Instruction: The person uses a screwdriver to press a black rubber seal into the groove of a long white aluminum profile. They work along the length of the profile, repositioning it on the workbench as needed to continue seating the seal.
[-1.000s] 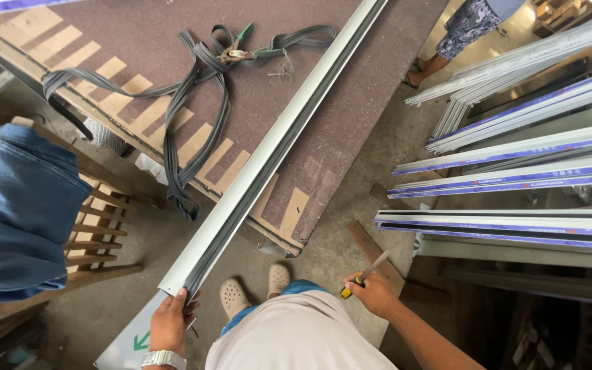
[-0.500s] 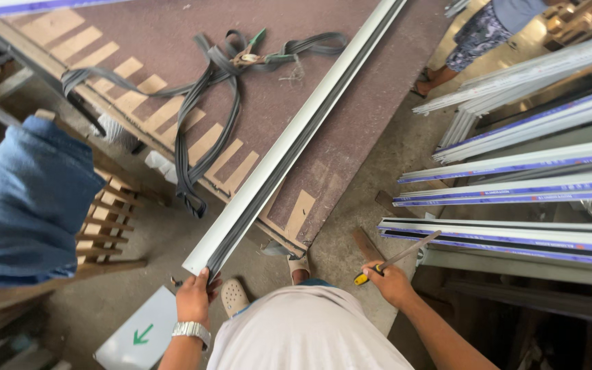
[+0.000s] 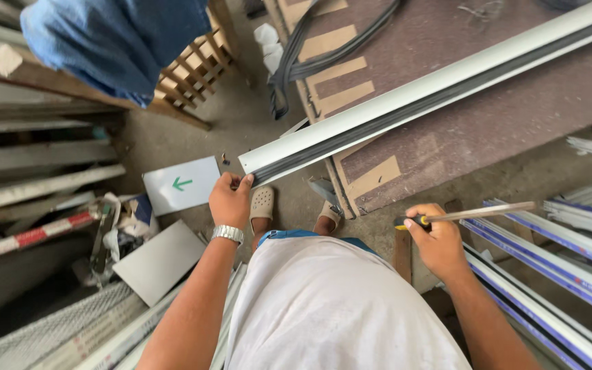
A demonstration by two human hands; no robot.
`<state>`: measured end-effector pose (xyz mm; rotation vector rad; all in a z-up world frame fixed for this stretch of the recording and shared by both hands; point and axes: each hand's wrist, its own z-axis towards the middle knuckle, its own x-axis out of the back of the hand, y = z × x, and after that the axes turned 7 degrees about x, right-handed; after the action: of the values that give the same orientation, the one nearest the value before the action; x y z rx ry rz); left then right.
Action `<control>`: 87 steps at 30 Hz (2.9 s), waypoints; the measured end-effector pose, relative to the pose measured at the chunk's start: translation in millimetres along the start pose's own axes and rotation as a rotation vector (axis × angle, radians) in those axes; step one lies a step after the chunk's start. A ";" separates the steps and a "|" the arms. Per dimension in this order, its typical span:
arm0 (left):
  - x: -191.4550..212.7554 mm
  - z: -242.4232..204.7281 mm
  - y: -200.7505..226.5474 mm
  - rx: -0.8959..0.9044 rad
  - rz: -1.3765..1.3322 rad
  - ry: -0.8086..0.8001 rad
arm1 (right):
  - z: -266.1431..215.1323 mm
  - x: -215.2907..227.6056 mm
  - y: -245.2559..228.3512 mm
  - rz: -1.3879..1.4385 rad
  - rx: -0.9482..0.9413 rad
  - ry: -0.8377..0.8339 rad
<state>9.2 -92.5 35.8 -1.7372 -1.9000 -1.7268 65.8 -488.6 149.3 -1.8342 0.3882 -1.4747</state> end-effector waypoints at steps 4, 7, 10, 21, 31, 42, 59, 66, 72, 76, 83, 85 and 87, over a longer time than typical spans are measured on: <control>-5.1 -1.4 -3.6 0.045 -0.068 0.010 | 42.1 -6.8 -21.9 0.010 0.064 -0.134; -10.1 -2.0 0.5 0.162 -0.157 -0.027 | 69.4 -21.8 -39.8 0.099 0.090 -0.181; -9.5 -8.5 9.3 0.164 -0.172 0.002 | 95.0 -40.3 -58.1 0.175 0.219 -0.210; 22.5 -11.8 26.8 -0.051 -0.063 -0.195 | 132.9 -96.0 -102.1 0.189 0.271 -0.172; 44.6 -9.4 39.5 -0.152 0.090 -0.283 | 121.9 -112.6 -115.8 0.166 0.260 -0.100; 33.5 21.1 50.4 -0.147 0.122 -0.410 | 85.6 -86.1 -79.1 -0.145 -0.007 -0.024; 18.5 75.7 37.0 0.073 0.057 -0.734 | 47.9 -58.7 -6.2 0.163 -0.543 0.213; 18.1 86.5 43.3 0.159 0.021 -0.840 | 52.5 -62.8 2.2 0.241 -0.602 0.312; 28.9 52.7 37.6 -0.122 0.211 -0.561 | 52.7 -67.9 -0.9 0.257 -0.588 0.334; 29.3 40.9 46.4 -0.089 0.287 -0.521 | 53.4 -63.5 -2.7 0.197 -0.564 0.296; 35.1 32.4 58.2 -0.070 0.285 -0.470 | 61.8 -64.6 18.3 0.341 -0.648 0.276; 32.7 35.4 57.9 -0.077 0.301 -0.476 | 69.5 -66.9 32.2 0.411 -0.717 0.275; 31.1 38.9 55.1 -0.064 0.328 -0.482 | 79.0 -69.2 43.3 0.470 -0.743 0.262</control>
<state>60.1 -58.1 77.6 -2.4999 -1.5724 -1.3536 128.1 -445.8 64.6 -1.8764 1.5501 -1.3174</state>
